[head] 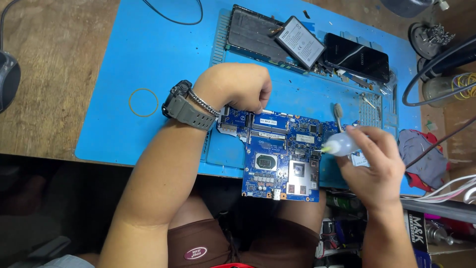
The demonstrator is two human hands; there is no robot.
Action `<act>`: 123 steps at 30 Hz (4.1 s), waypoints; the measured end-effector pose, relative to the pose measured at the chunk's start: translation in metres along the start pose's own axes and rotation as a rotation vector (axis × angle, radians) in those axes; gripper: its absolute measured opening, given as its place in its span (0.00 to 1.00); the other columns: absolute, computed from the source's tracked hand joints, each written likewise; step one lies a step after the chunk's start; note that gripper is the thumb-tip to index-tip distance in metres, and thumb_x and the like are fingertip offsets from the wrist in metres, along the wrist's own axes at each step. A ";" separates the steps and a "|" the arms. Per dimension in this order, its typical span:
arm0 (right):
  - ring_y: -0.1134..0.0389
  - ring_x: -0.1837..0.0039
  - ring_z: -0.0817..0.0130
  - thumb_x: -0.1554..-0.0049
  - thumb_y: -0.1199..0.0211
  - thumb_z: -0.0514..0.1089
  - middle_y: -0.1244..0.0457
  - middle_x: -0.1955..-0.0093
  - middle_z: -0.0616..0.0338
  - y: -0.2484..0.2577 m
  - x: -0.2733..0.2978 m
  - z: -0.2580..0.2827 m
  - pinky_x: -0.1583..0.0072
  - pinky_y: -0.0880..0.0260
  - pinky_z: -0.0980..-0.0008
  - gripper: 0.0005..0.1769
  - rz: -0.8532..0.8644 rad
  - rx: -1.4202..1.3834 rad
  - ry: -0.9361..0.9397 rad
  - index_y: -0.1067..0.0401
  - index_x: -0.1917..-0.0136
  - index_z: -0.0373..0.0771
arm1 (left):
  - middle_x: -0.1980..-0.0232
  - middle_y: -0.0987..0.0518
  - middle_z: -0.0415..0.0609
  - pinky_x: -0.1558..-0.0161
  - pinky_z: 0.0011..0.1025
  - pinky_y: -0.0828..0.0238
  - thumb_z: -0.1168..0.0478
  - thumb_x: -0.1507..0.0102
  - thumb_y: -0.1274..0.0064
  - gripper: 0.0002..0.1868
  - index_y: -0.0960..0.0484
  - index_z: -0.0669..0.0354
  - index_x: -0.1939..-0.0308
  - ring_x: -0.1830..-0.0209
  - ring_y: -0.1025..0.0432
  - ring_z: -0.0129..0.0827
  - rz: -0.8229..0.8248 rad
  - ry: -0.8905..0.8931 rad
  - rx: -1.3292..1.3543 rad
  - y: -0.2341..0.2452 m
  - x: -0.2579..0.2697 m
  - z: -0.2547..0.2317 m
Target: The person cleans a blue laptop motherboard using a toothbrush and a liquid from a small bottle. They scrub various components and areas of the board, then apply more liquid to specific spots.
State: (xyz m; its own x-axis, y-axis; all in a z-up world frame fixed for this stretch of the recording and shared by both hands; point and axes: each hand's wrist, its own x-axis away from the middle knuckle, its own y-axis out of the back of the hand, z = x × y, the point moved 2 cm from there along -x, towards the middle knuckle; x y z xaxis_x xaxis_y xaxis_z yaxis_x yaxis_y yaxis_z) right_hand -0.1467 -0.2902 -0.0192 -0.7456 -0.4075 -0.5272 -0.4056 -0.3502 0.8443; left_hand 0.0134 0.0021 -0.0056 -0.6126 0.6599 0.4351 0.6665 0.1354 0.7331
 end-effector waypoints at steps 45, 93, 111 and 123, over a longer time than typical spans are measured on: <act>0.35 0.46 0.54 0.48 0.33 0.40 0.34 0.42 0.52 0.050 0.019 0.088 0.48 0.30 0.56 0.28 0.498 -0.116 -0.086 0.29 0.33 0.37 | 0.64 0.18 0.41 0.69 0.33 0.29 0.56 0.38 0.34 0.05 0.15 0.46 0.65 0.67 0.26 0.33 -0.046 0.014 -0.033 -0.007 -0.010 -0.001; 0.34 0.48 0.54 0.46 0.33 0.36 0.34 0.46 0.52 0.041 -0.003 0.094 0.48 0.31 0.58 0.24 0.430 -0.159 -0.014 0.28 0.36 0.40 | 0.65 0.15 0.40 0.69 0.32 0.27 0.60 0.38 0.34 0.05 0.14 0.49 0.68 0.64 0.23 0.30 -0.047 -0.030 -0.028 -0.008 -0.012 0.000; 0.35 0.48 0.53 0.45 0.36 0.35 0.34 0.47 0.52 0.053 0.011 0.078 0.45 0.32 0.58 0.21 0.410 -0.107 -0.069 0.25 0.37 0.39 | 0.64 0.15 0.39 0.67 0.33 0.27 0.58 0.38 0.35 0.04 0.14 0.48 0.67 0.62 0.23 0.29 -0.042 0.009 -0.045 -0.005 -0.006 -0.005; 0.35 0.48 0.53 0.44 0.35 0.35 0.34 0.46 0.51 0.059 0.015 0.070 0.46 0.32 0.58 0.22 0.398 -0.092 -0.084 0.25 0.36 0.37 | 0.63 0.16 0.41 0.66 0.36 0.27 0.56 0.38 0.35 0.04 0.14 0.48 0.65 0.62 0.24 0.32 -0.041 0.017 -0.048 -0.005 -0.008 -0.004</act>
State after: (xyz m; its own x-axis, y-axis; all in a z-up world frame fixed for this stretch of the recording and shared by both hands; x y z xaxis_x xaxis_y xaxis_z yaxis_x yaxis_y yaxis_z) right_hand -0.2182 -0.2577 0.0293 -0.8769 -0.4572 -0.1486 -0.0309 -0.2548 0.9665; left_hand 0.0128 -0.0065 -0.0108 -0.6465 0.6417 0.4126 0.6197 0.1262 0.7746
